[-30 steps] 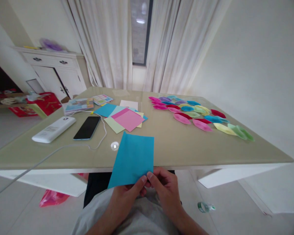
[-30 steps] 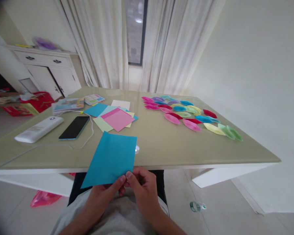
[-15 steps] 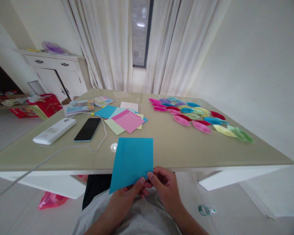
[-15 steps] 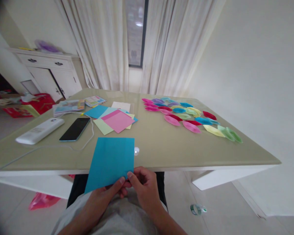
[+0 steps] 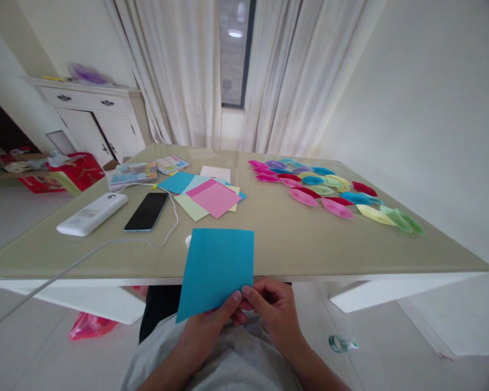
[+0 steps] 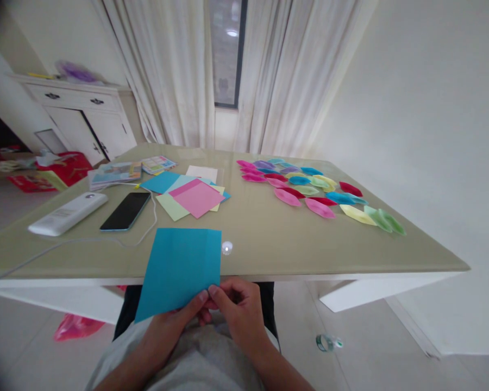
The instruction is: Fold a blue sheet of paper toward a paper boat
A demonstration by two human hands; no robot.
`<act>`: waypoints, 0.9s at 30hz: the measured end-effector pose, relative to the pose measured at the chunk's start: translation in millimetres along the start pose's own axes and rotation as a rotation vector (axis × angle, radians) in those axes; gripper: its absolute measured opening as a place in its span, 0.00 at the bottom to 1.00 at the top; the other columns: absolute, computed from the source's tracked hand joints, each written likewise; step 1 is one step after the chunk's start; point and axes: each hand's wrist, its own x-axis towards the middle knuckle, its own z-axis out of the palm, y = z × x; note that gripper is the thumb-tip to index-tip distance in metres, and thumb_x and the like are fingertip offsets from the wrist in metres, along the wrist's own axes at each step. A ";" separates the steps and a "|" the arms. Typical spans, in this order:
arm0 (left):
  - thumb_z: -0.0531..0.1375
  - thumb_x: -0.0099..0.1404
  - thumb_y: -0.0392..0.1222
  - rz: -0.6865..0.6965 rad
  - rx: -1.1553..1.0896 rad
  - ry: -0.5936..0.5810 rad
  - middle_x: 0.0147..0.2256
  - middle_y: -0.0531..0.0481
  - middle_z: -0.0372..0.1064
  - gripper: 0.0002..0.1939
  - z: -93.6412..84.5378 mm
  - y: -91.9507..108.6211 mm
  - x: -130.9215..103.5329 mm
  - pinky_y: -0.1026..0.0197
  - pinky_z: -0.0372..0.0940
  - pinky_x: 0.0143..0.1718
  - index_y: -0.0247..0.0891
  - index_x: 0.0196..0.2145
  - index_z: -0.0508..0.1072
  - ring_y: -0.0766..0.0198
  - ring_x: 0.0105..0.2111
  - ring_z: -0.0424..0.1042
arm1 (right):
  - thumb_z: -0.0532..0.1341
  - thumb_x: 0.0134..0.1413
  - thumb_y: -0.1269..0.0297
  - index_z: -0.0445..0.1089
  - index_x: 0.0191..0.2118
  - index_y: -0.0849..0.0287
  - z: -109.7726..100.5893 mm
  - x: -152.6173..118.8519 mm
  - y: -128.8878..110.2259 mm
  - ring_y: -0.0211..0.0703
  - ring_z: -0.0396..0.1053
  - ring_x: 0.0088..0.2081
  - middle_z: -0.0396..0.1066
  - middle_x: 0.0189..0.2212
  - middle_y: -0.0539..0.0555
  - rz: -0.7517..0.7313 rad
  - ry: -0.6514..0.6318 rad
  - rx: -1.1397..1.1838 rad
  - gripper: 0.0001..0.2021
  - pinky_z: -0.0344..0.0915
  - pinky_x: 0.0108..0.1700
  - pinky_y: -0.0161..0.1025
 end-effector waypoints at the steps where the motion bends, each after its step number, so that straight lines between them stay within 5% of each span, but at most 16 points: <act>1: 0.63 0.62 0.69 -0.004 -0.009 -0.004 0.29 0.47 0.84 0.26 -0.1 -0.3 -0.4 0.53 0.76 0.45 0.45 0.22 0.81 0.49 0.35 0.83 | 0.75 0.58 0.50 0.76 0.24 0.59 0.2 0.3 0.7 0.42 0.73 0.19 0.76 0.19 0.51 -0.004 0.009 -0.003 0.20 0.73 0.24 0.38; 15: 0.64 0.62 0.68 -0.019 0.010 -0.032 0.31 0.47 0.85 0.24 -2.1 -0.1 -1.5 0.53 0.77 0.45 0.46 0.26 0.85 0.49 0.36 0.84 | 0.72 0.62 0.49 0.73 0.26 0.57 4.6 -0.3 -10.8 0.43 0.74 0.20 0.72 0.19 0.47 0.004 -0.063 0.093 0.20 0.74 0.25 0.39; 22: 0.69 0.61 0.63 -0.006 -0.073 -0.066 0.34 0.46 0.87 0.20 4.6 -11.9 -0.9 0.51 0.78 0.46 0.45 0.37 0.88 0.48 0.37 0.85 | 0.71 0.62 0.46 0.74 0.25 0.58 -3.6 0.3 -16.2 0.38 0.69 0.21 0.73 0.20 0.50 -0.065 0.088 -0.170 0.22 0.65 0.24 0.33; 27: 0.70 0.59 0.68 0.040 -0.180 -0.068 0.38 0.40 0.87 0.28 8.4 -6.8 -1.9 0.50 0.79 0.42 0.40 0.43 0.88 0.47 0.36 0.85 | 0.69 0.65 0.48 0.73 0.26 0.59 -11.1 2.7 -16.2 0.37 0.64 0.24 0.71 0.21 0.49 -0.125 0.085 -0.240 0.22 0.61 0.27 0.34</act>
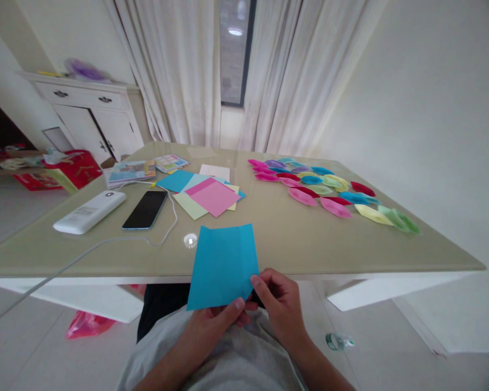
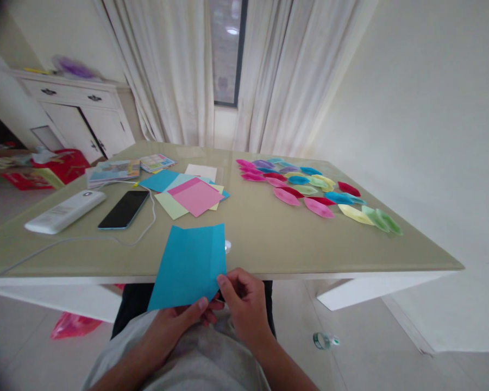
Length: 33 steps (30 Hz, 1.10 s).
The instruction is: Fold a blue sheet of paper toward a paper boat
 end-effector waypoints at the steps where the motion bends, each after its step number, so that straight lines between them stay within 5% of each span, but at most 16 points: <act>1: 0.68 0.61 0.69 0.000 0.022 0.000 0.37 0.40 0.87 0.28 -1.0 1.8 0.0 0.50 0.79 0.43 0.39 0.40 0.88 0.47 0.36 0.85 | 0.69 0.65 0.48 0.73 0.26 0.58 -0.5 0.4 0.7 0.37 0.63 0.24 0.70 0.21 0.49 -0.001 0.001 -0.009 0.22 0.60 0.27 0.34; 5: 0.66 0.62 0.67 -0.049 0.177 0.018 0.35 0.43 0.87 0.24 -7.1 4.1 0.7 0.49 0.79 0.49 0.44 0.30 0.88 0.45 0.39 0.86 | 0.69 0.65 0.47 0.72 0.26 0.58 0.6 0.4 3.6 0.37 0.61 0.24 0.67 0.21 0.48 0.004 -0.003 -0.019 0.22 0.59 0.27 0.35; 10: 0.67 0.63 0.63 -0.083 0.231 0.059 0.35 0.45 0.87 0.19 -8.7 -5.0 2.7 0.48 0.79 0.52 0.47 0.32 0.89 0.44 0.40 0.86 | 0.69 0.64 0.48 0.73 0.27 0.59 4.5 -0.6 5.5 0.37 0.58 0.24 0.65 0.21 0.47 -0.011 0.039 -0.046 0.21 0.55 0.26 0.35; 16: 0.71 0.61 0.57 0.153 0.311 0.063 0.43 0.42 0.87 0.17 -26.8 -5.2 1.6 0.52 0.79 0.50 0.43 0.41 0.88 0.45 0.44 0.85 | 0.67 0.66 0.48 0.73 0.27 0.58 -2.8 7.3 -4.4 0.37 0.54 0.24 0.61 0.20 0.46 -0.043 0.003 -0.150 0.21 0.51 0.26 0.36; 19: 0.73 0.58 0.55 0.237 0.372 0.099 0.34 0.43 0.86 0.15 -47.2 0.2 2.5 0.55 0.78 0.43 0.40 0.33 0.83 0.49 0.37 0.83 | 0.65 0.68 0.50 0.74 0.29 0.58 -12.5 21.8 -15.8 0.38 0.57 0.26 0.63 0.22 0.46 -0.035 -0.088 -0.245 0.19 0.53 0.28 0.36; 22: 0.71 0.63 0.48 0.465 0.351 0.177 0.28 0.51 0.79 0.14 -66.0 1.8 2.4 0.61 0.75 0.36 0.42 0.28 0.71 0.59 0.31 0.79 | 0.64 0.69 0.53 0.75 0.31 0.58 -21.3 42.1 -27.1 0.38 0.59 0.26 0.65 0.23 0.46 -0.079 -0.144 -0.424 0.17 0.53 0.29 0.36; 24: 0.70 0.67 0.39 0.740 0.482 0.219 0.29 0.54 0.77 0.16 -74.1 1.9 1.8 0.65 0.73 0.33 0.43 0.29 0.66 0.64 0.30 0.78 | 0.63 0.70 0.57 0.74 0.30 0.58 -25.1 56.9 -32.9 0.38 0.59 0.26 0.65 0.22 0.46 -0.121 -0.172 -0.561 0.16 0.52 0.30 0.36; 28: 0.72 0.68 0.32 1.267 0.990 0.303 0.44 0.46 0.81 0.11 -77.9 8.8 6.9 0.57 0.73 0.48 0.42 0.45 0.78 0.58 0.44 0.78 | 0.64 0.71 0.62 0.72 0.27 0.58 -27.1 83.1 -37.1 0.38 0.63 0.26 0.68 0.22 0.47 -0.187 -0.267 -0.842 0.17 0.51 0.31 0.36; 33: 0.64 0.78 0.41 1.233 1.242 0.130 0.54 0.44 0.81 0.08 -80.0 21.5 29.9 0.47 0.65 0.58 0.45 0.52 0.81 0.52 0.53 0.76 | 0.66 0.70 0.64 0.74 0.27 0.58 -24.9 102.2 -28.2 0.40 0.68 0.27 0.73 0.23 0.48 -0.218 -0.280 -0.902 0.16 0.55 0.32 0.36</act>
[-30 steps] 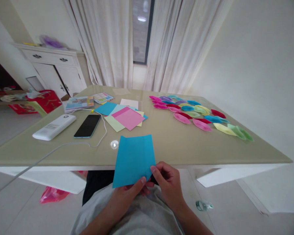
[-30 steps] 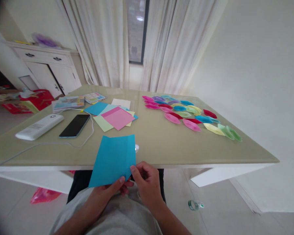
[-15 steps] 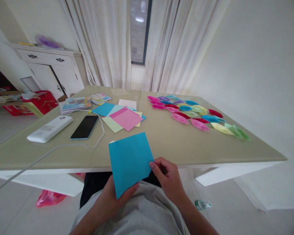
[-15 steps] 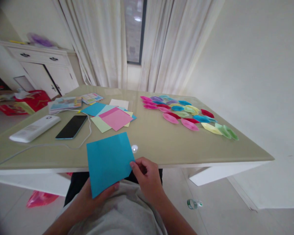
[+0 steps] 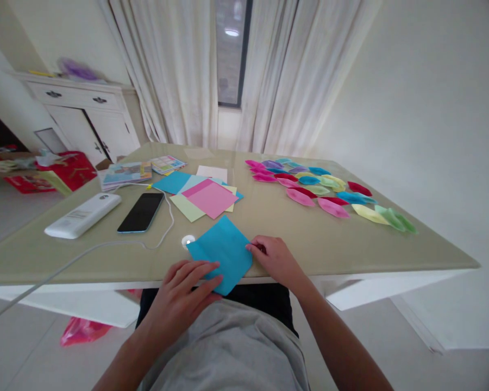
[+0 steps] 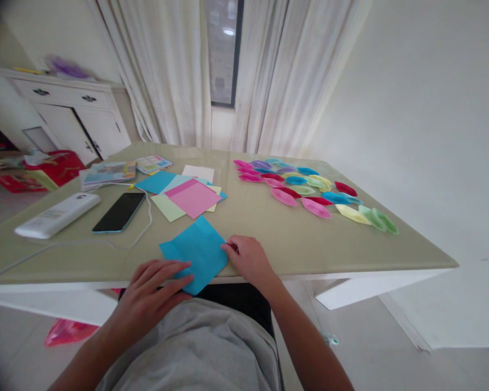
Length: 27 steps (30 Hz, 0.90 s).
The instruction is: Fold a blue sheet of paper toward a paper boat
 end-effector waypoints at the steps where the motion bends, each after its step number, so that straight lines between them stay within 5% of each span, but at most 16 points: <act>1: 0.63 0.78 0.42 0.003 -0.024 -0.014 0.53 0.46 0.82 0.08 1.4 -4.4 1.5 0.48 0.64 0.59 0.44 0.52 0.81 0.53 0.53 0.77 | 0.66 0.70 0.64 0.74 0.27 0.58 1.9 1.8 1.8 0.41 0.69 0.27 0.73 0.23 0.48 0.000 0.011 -0.014 0.16 0.56 0.33 0.36; 5: 0.61 0.80 0.42 0.018 -0.070 -0.060 0.52 0.47 0.83 0.09 4.1 -14.9 1.7 0.51 0.65 0.58 0.42 0.52 0.80 0.56 0.52 0.78 | 0.68 0.68 0.67 0.80 0.42 0.59 10.3 0.7 3.5 0.48 0.74 0.35 0.80 0.35 0.55 0.026 0.117 -0.076 0.03 0.64 0.40 0.41; 7: 0.61 0.80 0.40 0.027 -0.059 -0.067 0.53 0.46 0.82 0.09 4.3 -15.0 1.1 0.52 0.65 0.57 0.41 0.53 0.80 0.56 0.52 0.77 | 0.67 0.68 0.69 0.78 0.53 0.59 16.0 -7.0 -0.4 0.53 0.76 0.45 0.81 0.45 0.61 -0.020 0.185 -0.092 0.10 0.67 0.49 0.45; 11: 0.60 0.80 0.37 0.012 -0.033 -0.056 0.51 0.45 0.82 0.09 5.2 -11.0 2.2 0.52 0.65 0.55 0.41 0.52 0.80 0.55 0.50 0.77 | 0.59 0.74 0.71 0.77 0.53 0.56 29.2 -33.2 -10.9 0.52 0.75 0.50 0.81 0.50 0.59 -0.439 0.154 -0.042 0.11 0.68 0.56 0.48; 13: 0.60 0.80 0.36 -0.014 -0.047 -0.059 0.50 0.46 0.82 0.09 6.0 -9.5 4.2 0.52 0.65 0.54 0.41 0.51 0.80 0.55 0.48 0.76 | 0.60 0.73 0.72 0.76 0.53 0.56 34.4 -45.8 -13.4 0.52 0.76 0.50 0.82 0.50 0.57 -0.511 0.130 -0.019 0.10 0.69 0.56 0.49; 21: 0.60 0.79 0.40 -0.240 -0.151 -0.136 0.44 0.49 0.80 0.07 8.1 -6.9 17.6 0.51 0.63 0.49 0.43 0.42 0.79 0.55 0.44 0.75 | 0.68 0.70 0.64 0.77 0.47 0.55 45.4 -61.0 -13.5 0.53 0.78 0.53 0.83 0.53 0.58 -0.435 0.221 0.054 0.04 0.70 0.58 0.51; 27: 0.63 0.76 0.44 -0.386 -0.181 -0.228 0.45 0.50 0.79 0.05 7.9 -6.3 26.2 0.48 0.62 0.49 0.44 0.42 0.79 0.52 0.45 0.75 | 0.64 0.71 0.70 0.77 0.48 0.55 51.8 -56.8 -24.3 0.55 0.76 0.59 0.82 0.54 0.58 -0.334 0.246 0.030 0.06 0.69 0.61 0.54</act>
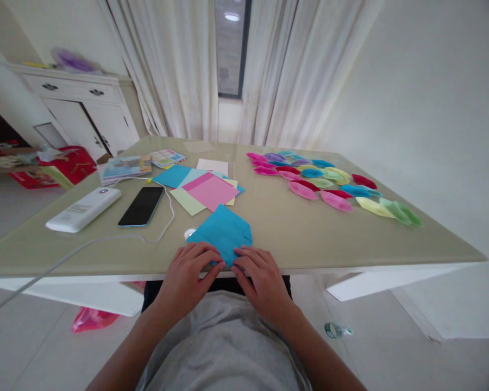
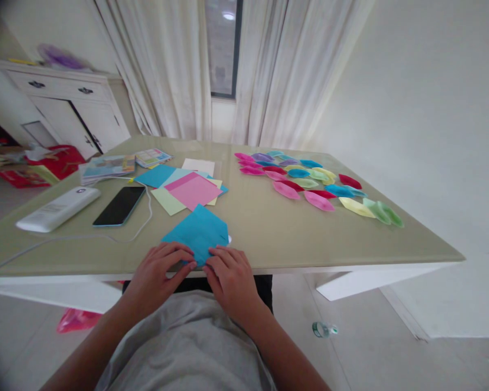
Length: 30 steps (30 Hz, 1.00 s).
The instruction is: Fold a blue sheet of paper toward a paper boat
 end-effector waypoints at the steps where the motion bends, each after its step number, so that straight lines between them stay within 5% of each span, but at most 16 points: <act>1: 0.63 0.76 0.44 -0.016 -0.004 -0.004 0.45 0.50 0.79 0.05 -0.1 0.4 0.7 0.48 0.62 0.50 0.44 0.41 0.80 0.52 0.46 0.75 | 0.64 0.71 0.70 0.77 0.48 0.55 0.9 0.8 -1.2 0.55 0.76 0.59 0.82 0.54 0.59 0.016 0.008 0.006 0.05 0.68 0.61 0.54; 9: 0.62 0.76 0.48 -0.103 -0.007 0.029 0.45 0.48 0.79 0.09 2.9 7.7 2.8 0.48 0.62 0.51 0.44 0.38 0.79 0.51 0.46 0.76 | 0.66 0.69 0.69 0.76 0.41 0.56 8.6 4.4 -5.5 0.55 0.78 0.52 0.84 0.48 0.58 0.118 0.107 0.056 0.02 0.70 0.55 0.52; 24: 0.63 0.76 0.44 -0.067 0.167 0.123 0.40 0.48 0.77 0.05 14.4 12.9 4.5 0.49 0.60 0.46 0.43 0.40 0.74 0.49 0.42 0.73 | 0.68 0.64 0.71 0.74 0.39 0.54 15.9 6.7 -5.6 0.56 0.79 0.51 0.84 0.47 0.58 0.165 0.131 0.043 0.04 0.70 0.55 0.52; 30: 0.64 0.77 0.46 0.110 0.169 0.152 0.45 0.46 0.80 0.06 15.5 5.5 -4.1 0.48 0.62 0.49 0.44 0.47 0.79 0.49 0.45 0.74 | 0.69 0.63 0.73 0.74 0.38 0.55 15.7 8.9 -4.5 0.55 0.79 0.51 0.84 0.46 0.57 0.168 0.124 0.037 0.06 0.69 0.54 0.52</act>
